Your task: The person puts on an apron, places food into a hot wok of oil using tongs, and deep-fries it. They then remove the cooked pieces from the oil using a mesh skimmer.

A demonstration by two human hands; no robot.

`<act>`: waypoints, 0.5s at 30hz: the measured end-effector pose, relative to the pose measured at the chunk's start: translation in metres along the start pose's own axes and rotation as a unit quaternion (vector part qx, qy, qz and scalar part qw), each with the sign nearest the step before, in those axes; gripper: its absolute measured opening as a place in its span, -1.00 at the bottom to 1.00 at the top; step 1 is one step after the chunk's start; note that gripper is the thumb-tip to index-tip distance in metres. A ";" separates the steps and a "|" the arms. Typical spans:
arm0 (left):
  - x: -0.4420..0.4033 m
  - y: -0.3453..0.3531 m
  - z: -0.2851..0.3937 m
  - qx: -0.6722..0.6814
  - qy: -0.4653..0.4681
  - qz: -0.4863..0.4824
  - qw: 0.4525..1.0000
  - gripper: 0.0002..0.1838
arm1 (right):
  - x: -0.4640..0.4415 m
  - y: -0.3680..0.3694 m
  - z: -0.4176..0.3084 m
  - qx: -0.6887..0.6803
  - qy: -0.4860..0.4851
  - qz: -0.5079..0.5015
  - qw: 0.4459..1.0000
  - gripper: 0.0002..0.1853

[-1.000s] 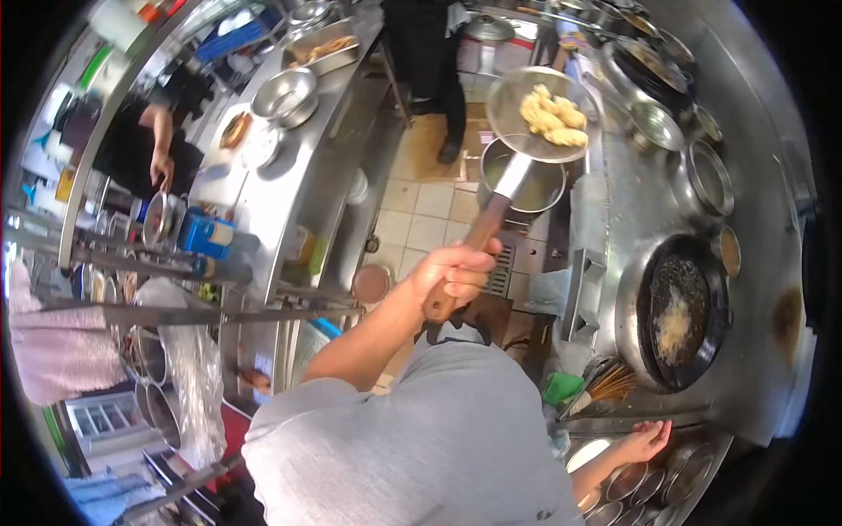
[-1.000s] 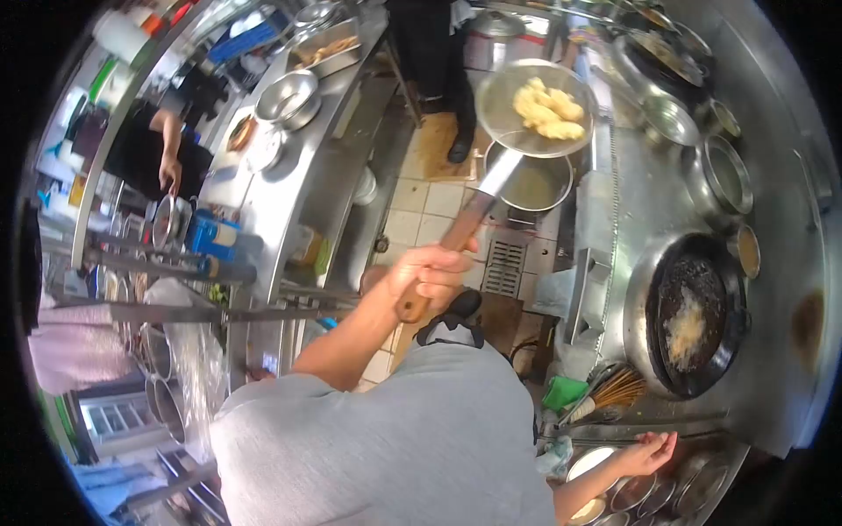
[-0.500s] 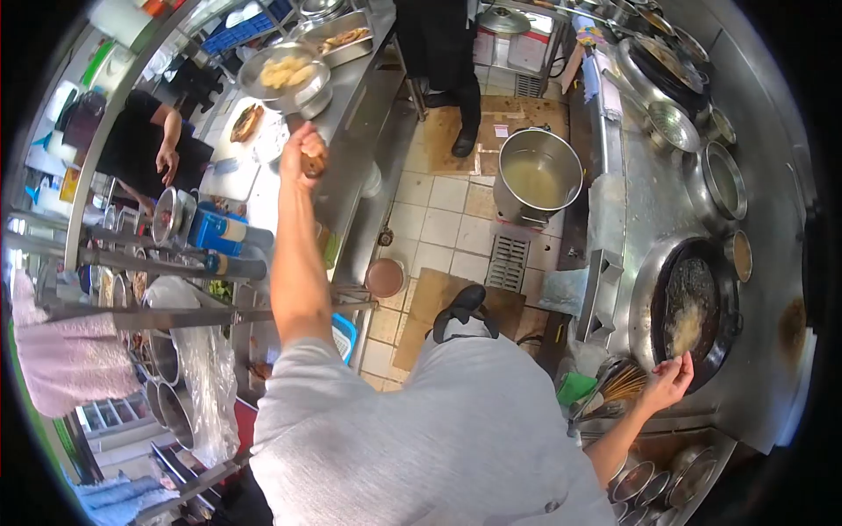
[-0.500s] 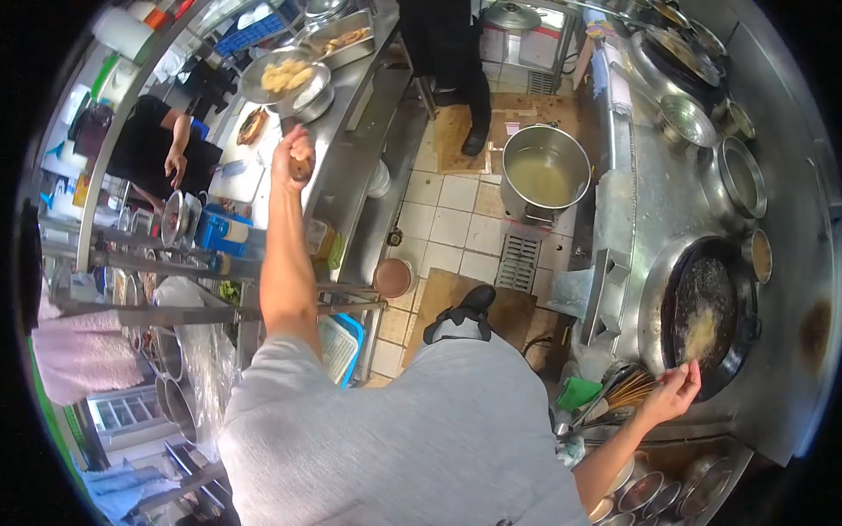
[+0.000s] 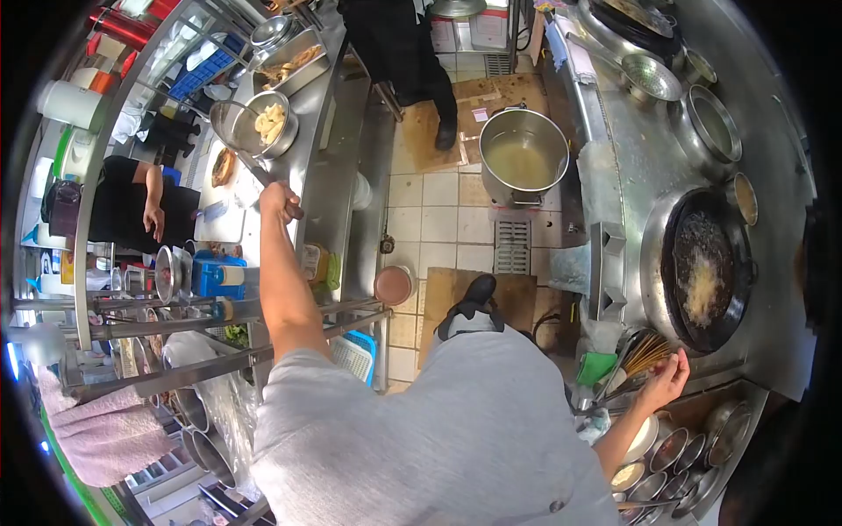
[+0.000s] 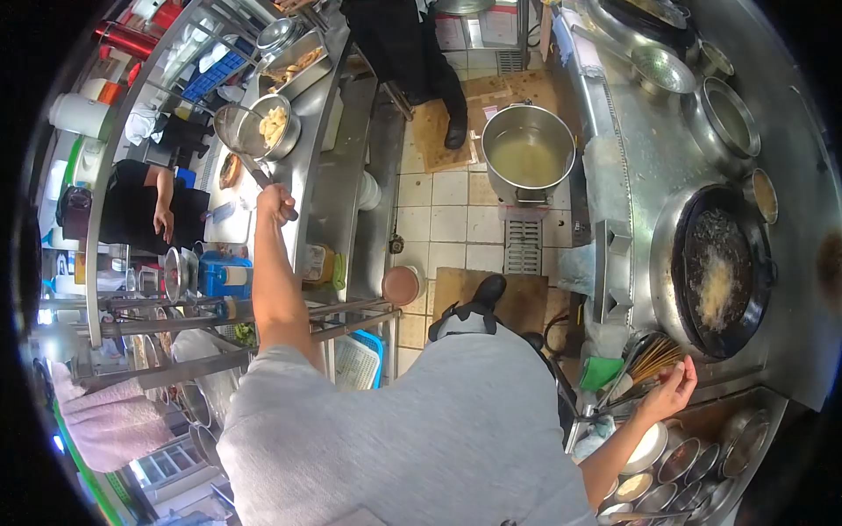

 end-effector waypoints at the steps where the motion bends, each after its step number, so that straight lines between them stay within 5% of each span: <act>1: 0.008 0.001 0.000 -0.020 0.010 -0.007 1.000 -0.89 | 0.000 -0.002 0.001 -0.003 0.003 0.002 1.000 -0.74; 13: 0.087 -0.028 -0.025 -0.021 -0.017 0.059 0.998 -0.91 | -0.009 -0.025 0.003 -0.033 -0.001 0.021 0.999 -0.72; 15: 0.031 -0.066 -0.060 -0.085 0.052 0.000 0.995 -0.79 | -0.009 -0.028 0.001 -0.006 0.013 0.043 0.999 -0.74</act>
Point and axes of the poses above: each hand's wrist, its own x-axis away from the middle knuckle, its own y-axis out of the palm, z = x × y, the point moved 7 cm from there along -x, towards the middle knuckle, and after that the axes turned 5 degrees about -x, right-handed, at the moved point
